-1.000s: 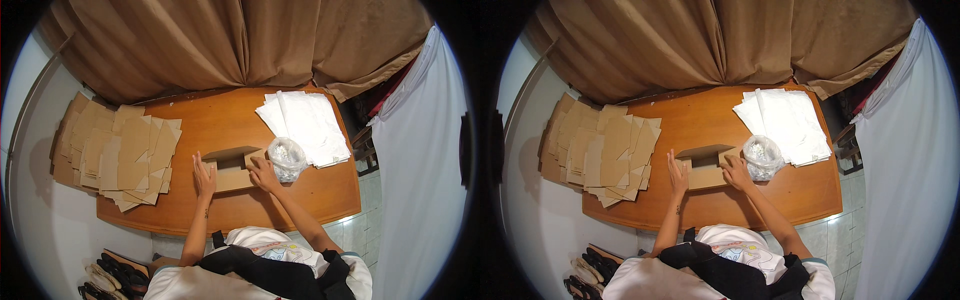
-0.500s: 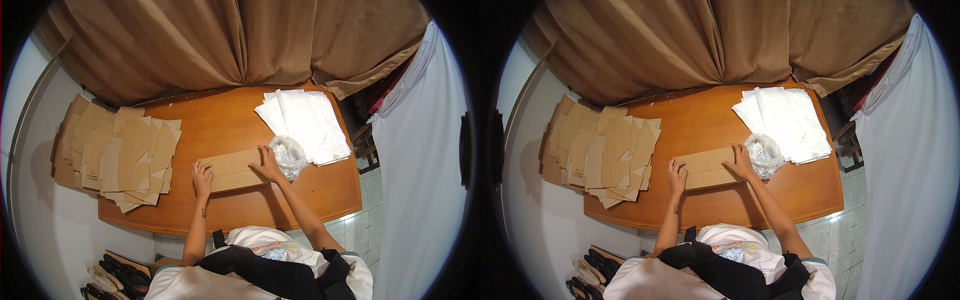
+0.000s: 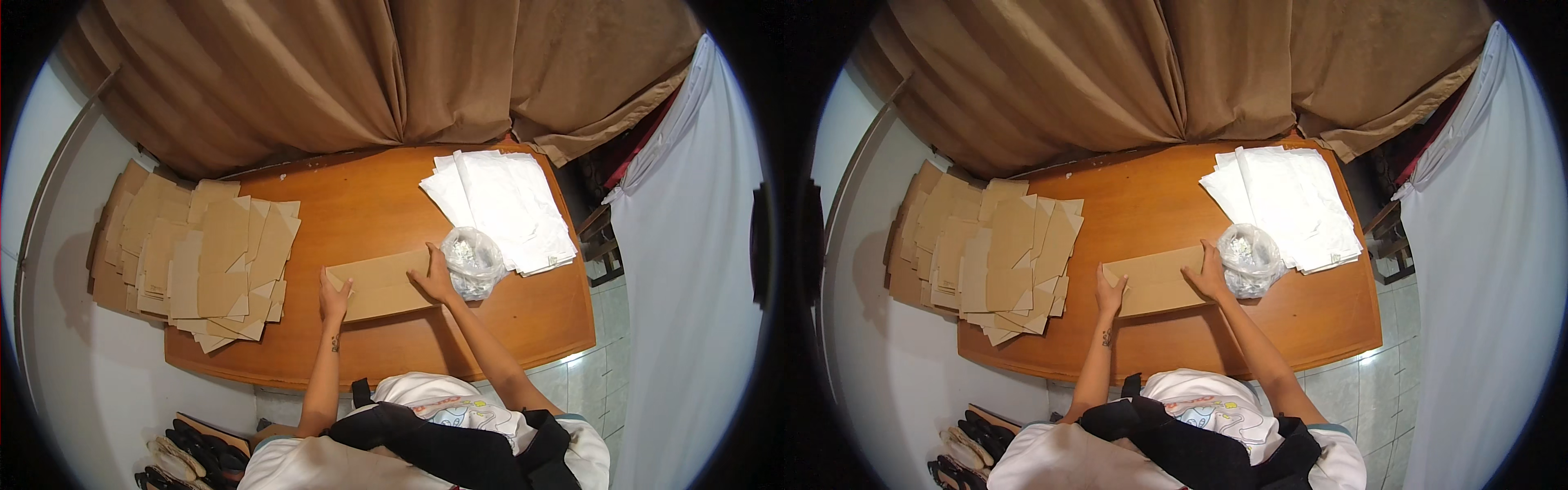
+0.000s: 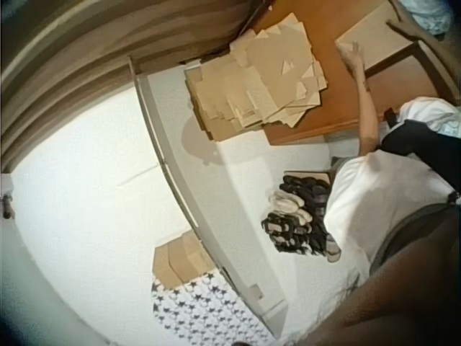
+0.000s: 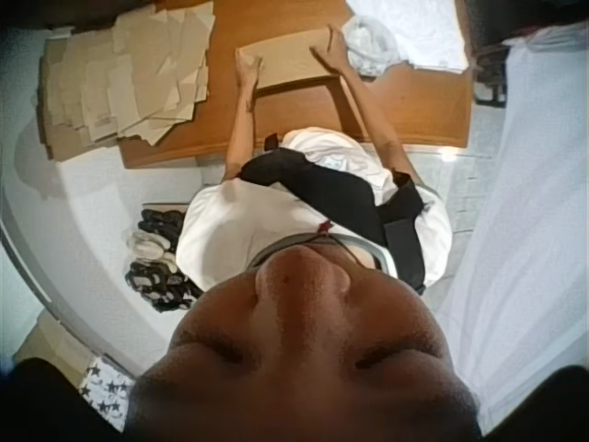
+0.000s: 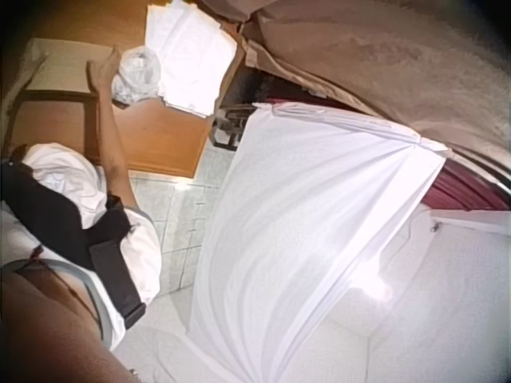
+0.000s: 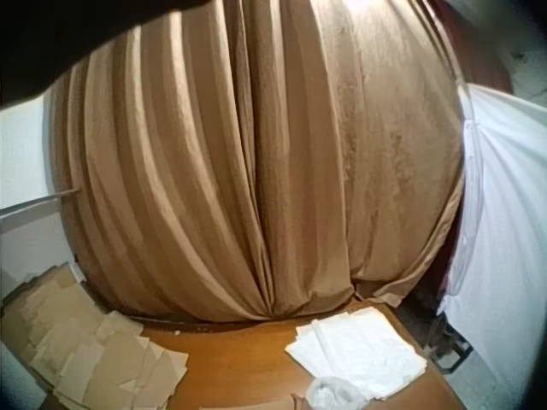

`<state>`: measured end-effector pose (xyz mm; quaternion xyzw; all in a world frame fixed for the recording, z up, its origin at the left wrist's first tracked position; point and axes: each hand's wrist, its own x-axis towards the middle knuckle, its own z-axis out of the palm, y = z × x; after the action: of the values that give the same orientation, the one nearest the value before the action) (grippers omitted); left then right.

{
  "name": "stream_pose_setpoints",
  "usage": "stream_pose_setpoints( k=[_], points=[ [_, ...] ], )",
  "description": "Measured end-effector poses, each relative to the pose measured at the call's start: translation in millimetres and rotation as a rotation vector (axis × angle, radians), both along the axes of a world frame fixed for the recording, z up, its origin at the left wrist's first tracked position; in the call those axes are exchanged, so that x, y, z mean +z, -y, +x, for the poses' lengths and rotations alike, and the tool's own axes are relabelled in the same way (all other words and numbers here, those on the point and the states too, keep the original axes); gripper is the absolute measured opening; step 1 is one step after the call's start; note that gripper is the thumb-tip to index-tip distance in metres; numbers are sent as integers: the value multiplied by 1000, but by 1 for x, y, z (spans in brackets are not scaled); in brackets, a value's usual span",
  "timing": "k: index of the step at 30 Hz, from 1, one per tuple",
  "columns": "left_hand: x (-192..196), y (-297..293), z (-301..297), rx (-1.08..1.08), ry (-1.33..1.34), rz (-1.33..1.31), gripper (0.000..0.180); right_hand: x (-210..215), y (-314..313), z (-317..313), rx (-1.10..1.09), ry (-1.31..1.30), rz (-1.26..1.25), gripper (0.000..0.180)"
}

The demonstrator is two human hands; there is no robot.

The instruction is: The person assembles flat cardboard shoe boxes by hand, then places the assembled boxes onto a shelf.

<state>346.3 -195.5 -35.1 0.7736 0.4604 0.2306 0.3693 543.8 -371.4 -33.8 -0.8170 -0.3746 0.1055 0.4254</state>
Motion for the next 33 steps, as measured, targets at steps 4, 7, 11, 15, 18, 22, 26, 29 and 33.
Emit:
stream_pose_setpoints(
  k=[4,7,11,15,18,22,26,29,33],
  points=[
    [12,-12,3,131,160,-416,53,-19,-2,11,-102,-106,205,67],
    [24,-30,-1,81,464,-210,44,26,-13,10,-31,-281,318,54],
    [59,-40,12,5,704,-233,40,60,-21,15,-40,-285,577,43],
    [48,-31,0,-29,739,-177,40,54,-13,7,-79,-334,645,37],
    [16,-1,-26,13,670,-247,40,22,14,-9,-144,-276,589,37],
    [4,56,-64,44,478,-235,41,16,59,-42,-184,-224,366,39],
    [-33,75,-92,93,269,-246,42,-4,81,-60,-155,-209,199,42],
    [-37,64,-98,55,218,-288,43,-18,87,-60,-101,-218,192,44],
    [13,43,-64,15,163,-146,47,7,70,-46,-24,-76,193,51]
  ],
)
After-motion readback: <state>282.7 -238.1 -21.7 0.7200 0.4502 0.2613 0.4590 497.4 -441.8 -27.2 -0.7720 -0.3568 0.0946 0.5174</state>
